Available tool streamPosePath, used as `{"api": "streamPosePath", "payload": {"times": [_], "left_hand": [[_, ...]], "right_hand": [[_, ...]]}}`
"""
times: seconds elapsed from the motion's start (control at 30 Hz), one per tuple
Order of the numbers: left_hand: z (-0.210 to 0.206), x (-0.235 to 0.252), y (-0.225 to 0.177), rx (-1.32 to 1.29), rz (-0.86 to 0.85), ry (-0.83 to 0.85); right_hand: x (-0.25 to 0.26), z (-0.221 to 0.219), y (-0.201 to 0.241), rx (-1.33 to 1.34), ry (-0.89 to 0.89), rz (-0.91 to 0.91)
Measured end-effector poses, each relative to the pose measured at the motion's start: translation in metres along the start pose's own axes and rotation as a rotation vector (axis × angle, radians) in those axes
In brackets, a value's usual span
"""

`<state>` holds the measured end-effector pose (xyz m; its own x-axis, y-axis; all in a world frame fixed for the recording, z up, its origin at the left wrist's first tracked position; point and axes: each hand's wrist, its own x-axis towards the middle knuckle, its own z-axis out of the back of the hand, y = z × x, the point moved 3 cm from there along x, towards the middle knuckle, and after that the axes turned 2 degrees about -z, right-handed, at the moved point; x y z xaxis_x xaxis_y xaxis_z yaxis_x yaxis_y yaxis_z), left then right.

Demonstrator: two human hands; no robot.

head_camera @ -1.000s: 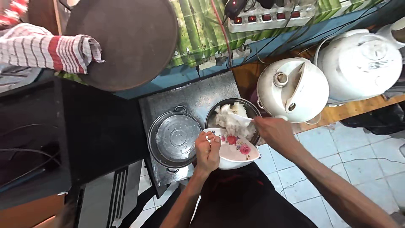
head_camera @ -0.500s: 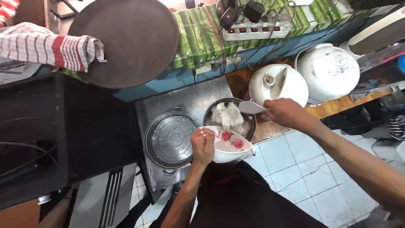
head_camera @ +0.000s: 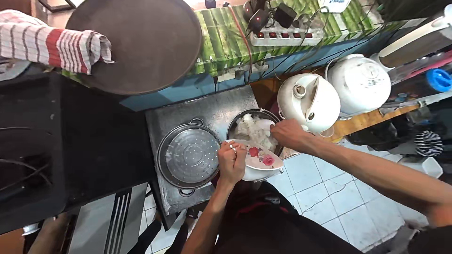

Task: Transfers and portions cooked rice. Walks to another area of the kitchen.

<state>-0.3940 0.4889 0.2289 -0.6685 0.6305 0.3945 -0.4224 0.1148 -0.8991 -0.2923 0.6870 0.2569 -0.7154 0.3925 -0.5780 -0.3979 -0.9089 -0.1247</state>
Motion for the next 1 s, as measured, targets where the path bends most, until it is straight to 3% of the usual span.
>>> {"api": "streamPosePath", "payload": {"times": [0.17, 0.27, 0.37, 0.47, 0.57, 0.8, 1.0], "left_hand": [[0.004, 0.001, -0.008, 0.004, -0.044, 0.034], [0.013, 0.001, -0.010, 0.015, -0.090, 0.041], [0.018, 0.001, -0.005, 0.018, -0.090, 0.010], [0.017, 0.001, -0.003, 0.007, -0.091, 0.036], [0.014, -0.002, -0.002, 0.006, -0.090, 0.066], [0.026, -0.012, -0.004, -0.034, -0.114, 0.058], [0.034, -0.018, -0.009, -0.054, -0.152, 0.081]], "right_hand": [[0.011, 0.012, -0.029, 0.090, -0.093, -0.017], [-0.018, 0.011, -0.046, 0.110, -0.164, -0.057], [-0.051, 0.007, -0.027, 0.167, -0.197, 0.012], [-0.042, -0.010, 0.007, 0.213, -0.168, 0.081], [-0.032, -0.014, 0.021, 0.192, -0.119, -0.005], [-0.018, -0.046, 0.005, 0.173, -0.078, -0.083], [-0.015, -0.041, -0.014, 0.248, -0.067, -0.166]]}}
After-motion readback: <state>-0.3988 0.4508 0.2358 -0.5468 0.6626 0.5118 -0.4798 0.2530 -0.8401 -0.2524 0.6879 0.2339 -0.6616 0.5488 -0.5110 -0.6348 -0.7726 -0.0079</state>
